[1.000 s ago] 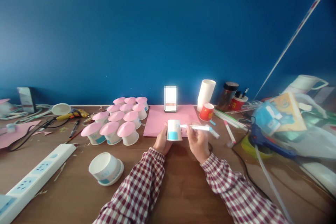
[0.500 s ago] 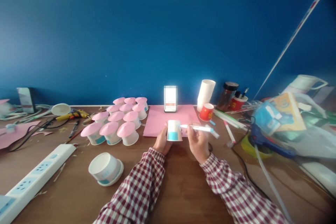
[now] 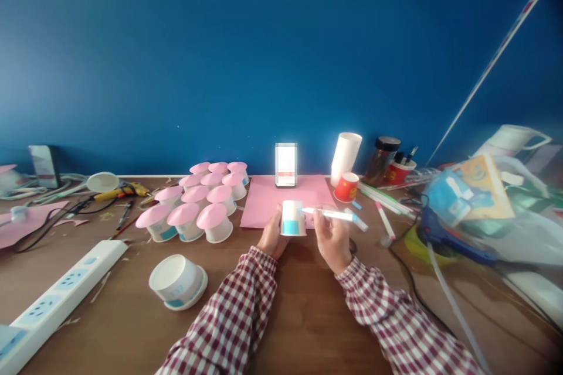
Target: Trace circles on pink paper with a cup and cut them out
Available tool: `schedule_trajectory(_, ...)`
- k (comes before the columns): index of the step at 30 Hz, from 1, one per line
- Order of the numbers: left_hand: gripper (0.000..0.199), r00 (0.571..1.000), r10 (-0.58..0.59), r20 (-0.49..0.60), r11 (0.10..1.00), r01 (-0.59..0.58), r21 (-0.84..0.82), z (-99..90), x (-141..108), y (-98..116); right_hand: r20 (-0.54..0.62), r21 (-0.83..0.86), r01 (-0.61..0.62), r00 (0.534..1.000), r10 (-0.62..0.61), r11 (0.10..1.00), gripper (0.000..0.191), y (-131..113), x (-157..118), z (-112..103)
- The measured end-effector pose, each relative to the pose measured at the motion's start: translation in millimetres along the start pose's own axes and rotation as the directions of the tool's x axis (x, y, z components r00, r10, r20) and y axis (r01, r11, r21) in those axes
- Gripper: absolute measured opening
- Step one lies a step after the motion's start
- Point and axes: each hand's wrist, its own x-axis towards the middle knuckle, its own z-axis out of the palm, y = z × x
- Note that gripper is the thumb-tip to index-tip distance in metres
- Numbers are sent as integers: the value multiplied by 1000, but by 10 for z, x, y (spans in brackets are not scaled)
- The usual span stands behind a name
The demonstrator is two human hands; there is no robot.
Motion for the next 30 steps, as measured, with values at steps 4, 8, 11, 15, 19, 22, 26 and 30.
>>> schedule_trajectory(4,49,1000,6,-4,1000,-6,10,10,-5,2,2,7,1,1000,-1,1000,23,-9,1,-2)
schedule_trajectory(8,46,1000,6,-10,1000,-6,1,33,-11,12,28,18,-12,1000,11,1000,24,-13,0,-4)
schedule_trajectory(11,47,1000,7,-14,1000,-7,4,32,-10,8,29,17,-9,1000,8,1000,24,-15,4,-3)
schedule_trajectory(15,47,1000,4,-21,1000,-4,-7,21,-6,3,22,20,-5,1000,5,1000,21,-18,7,-4)
schedule_trajectory(19,45,999,5,-34,1000,-6,-9,35,-12,18,37,18,-10,999,10,1000,25,-24,3,-2)
schedule_trajectory(22,46,999,1,-46,1000,-1,-8,49,-16,32,49,31,-17,999,16,999,27,-28,-2,1)
schedule_trajectory(26,46,998,0,-55,1000,0,-8,45,-9,35,52,46,-25,998,23,999,25,-22,-8,3)
schedule_trajectory(30,47,999,-6,-54,1000,5,-16,40,-8,32,43,38,-16,999,14,999,24,-5,-15,5)
